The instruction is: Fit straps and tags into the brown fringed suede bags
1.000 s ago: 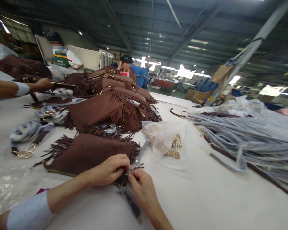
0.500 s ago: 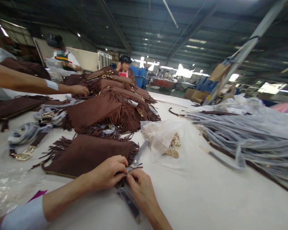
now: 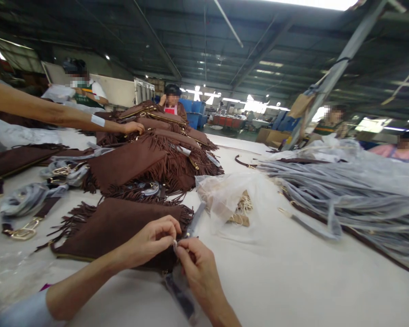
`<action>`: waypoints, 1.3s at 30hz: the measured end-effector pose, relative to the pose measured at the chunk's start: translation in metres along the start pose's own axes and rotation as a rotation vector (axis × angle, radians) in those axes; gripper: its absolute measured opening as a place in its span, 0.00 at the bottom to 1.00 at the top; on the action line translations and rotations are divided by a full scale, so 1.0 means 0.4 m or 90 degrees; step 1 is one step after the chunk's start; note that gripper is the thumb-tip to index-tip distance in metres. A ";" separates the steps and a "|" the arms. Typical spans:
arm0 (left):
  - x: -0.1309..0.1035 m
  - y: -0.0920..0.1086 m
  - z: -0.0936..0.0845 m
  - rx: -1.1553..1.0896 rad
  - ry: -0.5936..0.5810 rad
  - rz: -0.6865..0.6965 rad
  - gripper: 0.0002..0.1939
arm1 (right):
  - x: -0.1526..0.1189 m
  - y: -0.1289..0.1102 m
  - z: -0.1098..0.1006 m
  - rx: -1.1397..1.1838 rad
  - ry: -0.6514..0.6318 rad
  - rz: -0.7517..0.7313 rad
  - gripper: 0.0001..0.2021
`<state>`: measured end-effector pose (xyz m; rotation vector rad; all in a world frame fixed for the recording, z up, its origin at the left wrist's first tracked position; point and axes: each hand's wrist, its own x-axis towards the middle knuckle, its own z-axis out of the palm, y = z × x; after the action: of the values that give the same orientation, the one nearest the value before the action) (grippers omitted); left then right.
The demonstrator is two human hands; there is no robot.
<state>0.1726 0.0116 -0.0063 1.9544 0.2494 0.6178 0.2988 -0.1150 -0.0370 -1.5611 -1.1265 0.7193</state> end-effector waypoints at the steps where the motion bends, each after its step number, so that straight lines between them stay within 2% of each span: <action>1: 0.001 -0.003 0.004 -0.009 0.001 0.002 0.05 | 0.000 -0.001 0.004 -0.003 0.004 -0.011 0.16; 4: 0.001 -0.014 0.011 -0.058 0.008 -0.020 0.04 | -0.001 -0.001 0.010 -0.003 0.014 -0.020 0.16; 7: -0.004 -0.025 0.011 -0.124 -0.012 -0.092 0.04 | 0.000 0.002 0.007 0.020 0.021 0.014 0.17; 9: -0.009 -0.032 0.014 -0.133 -0.029 -0.101 0.06 | 0.002 0.004 0.004 0.028 0.027 0.027 0.18; 16: -0.020 -0.032 0.043 -0.058 0.052 -0.063 0.06 | -0.001 0.012 0.009 0.022 0.017 0.031 0.18; 22: -0.017 -0.029 0.041 0.049 0.042 -0.036 0.06 | 0.003 0.019 0.003 -0.024 0.031 0.004 0.17; 25: -0.014 -0.034 0.031 0.058 0.012 -0.075 0.06 | 0.007 0.022 -0.005 -0.019 0.048 0.015 0.18; 29: -0.014 -0.032 0.023 -0.144 -0.077 -0.168 0.08 | 0.009 0.017 -0.018 0.063 -0.013 0.062 0.16; 33: -0.014 -0.033 0.024 -0.334 -0.089 -0.198 0.12 | 0.000 -0.009 -0.043 0.106 -0.120 0.014 0.07; 36: -0.012 -0.041 0.027 -0.414 -0.075 -0.205 0.13 | -0.009 -0.019 -0.057 -0.006 -0.145 -0.075 0.16; 39: -0.010 -0.052 0.027 -0.447 -0.050 -0.200 0.16 | -0.012 -0.004 -0.054 -0.112 -0.142 -0.189 0.24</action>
<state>0.1767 0.0110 -0.0297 1.2260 0.2424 0.3517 0.3151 -0.1278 -0.0296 -1.4388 -1.5857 0.6161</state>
